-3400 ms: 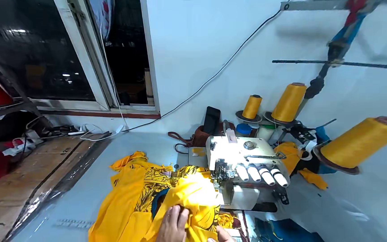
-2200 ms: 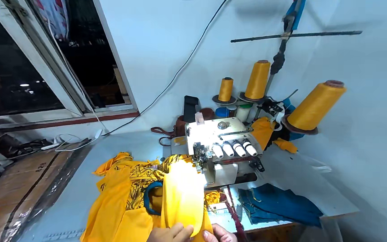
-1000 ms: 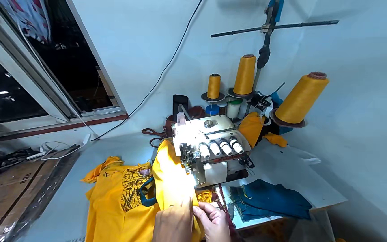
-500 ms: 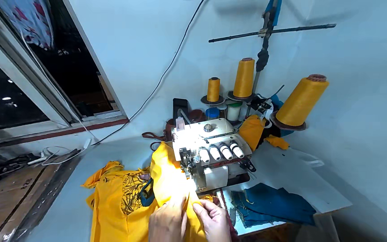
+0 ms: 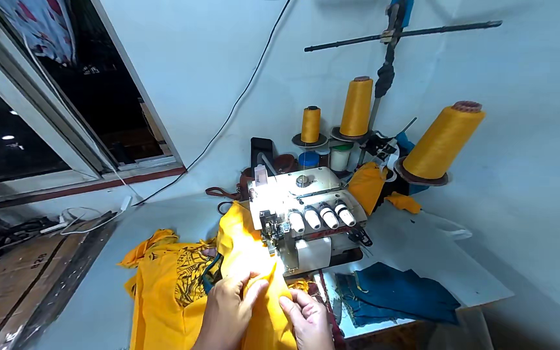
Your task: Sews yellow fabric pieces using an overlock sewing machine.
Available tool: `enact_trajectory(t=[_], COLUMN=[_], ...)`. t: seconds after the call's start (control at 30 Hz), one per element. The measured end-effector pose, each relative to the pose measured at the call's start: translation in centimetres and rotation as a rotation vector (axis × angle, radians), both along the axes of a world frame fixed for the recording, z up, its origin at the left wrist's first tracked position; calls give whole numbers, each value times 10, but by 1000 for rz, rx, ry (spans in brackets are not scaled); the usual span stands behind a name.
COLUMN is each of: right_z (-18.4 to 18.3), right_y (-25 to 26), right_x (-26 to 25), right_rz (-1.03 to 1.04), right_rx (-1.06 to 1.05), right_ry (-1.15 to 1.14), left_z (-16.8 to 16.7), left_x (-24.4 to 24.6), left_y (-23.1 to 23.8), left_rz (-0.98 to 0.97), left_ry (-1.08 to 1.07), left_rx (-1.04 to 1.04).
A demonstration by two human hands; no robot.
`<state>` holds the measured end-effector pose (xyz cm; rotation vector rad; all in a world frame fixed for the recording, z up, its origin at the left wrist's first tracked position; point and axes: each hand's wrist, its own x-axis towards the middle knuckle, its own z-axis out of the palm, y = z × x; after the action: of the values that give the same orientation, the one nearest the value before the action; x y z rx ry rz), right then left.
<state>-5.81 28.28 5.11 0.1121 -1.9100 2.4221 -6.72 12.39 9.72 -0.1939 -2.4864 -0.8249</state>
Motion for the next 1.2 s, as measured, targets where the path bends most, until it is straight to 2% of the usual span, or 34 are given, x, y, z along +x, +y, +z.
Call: enact_trajectory(t=[0.07,0.13,0.3,0.5,0.73,0.8,0.9,0.97,1.07,1.2], right_z=[3,2,0,-8,5,3,-2,-4,-2,-2], right_y=[0,0,-2,-8,0,0,1,0,1,0], right_x=[4,6,6,-9,-1,0,1,2,3,-3], right_rz=[15,21,24,13,-1,15,53,48,20,64], right_rx=[-34,-56,-73,-61,-108,-100,-67,-52,-63,-79], right_ry=[-19,-15,-12,18,-39,-67,-75,-60,-66,-82], left_z=[1,-3,-14,-18,-19,-21,-26,-32,-38,-29], left_x=[10,12,6,7,13,17,21,18,11,8], left_y=[2,3,5,5,8,11,13,11,6,4], left_rz=[-75,-102,-135,-261,-294,-276,-150,-86,-94,-143], left_ry=[-13,89,320,253,265,213,119,172,286,343], left_rx=[-80,-128,-77,75,73,3,-239,-304,-226,-66])
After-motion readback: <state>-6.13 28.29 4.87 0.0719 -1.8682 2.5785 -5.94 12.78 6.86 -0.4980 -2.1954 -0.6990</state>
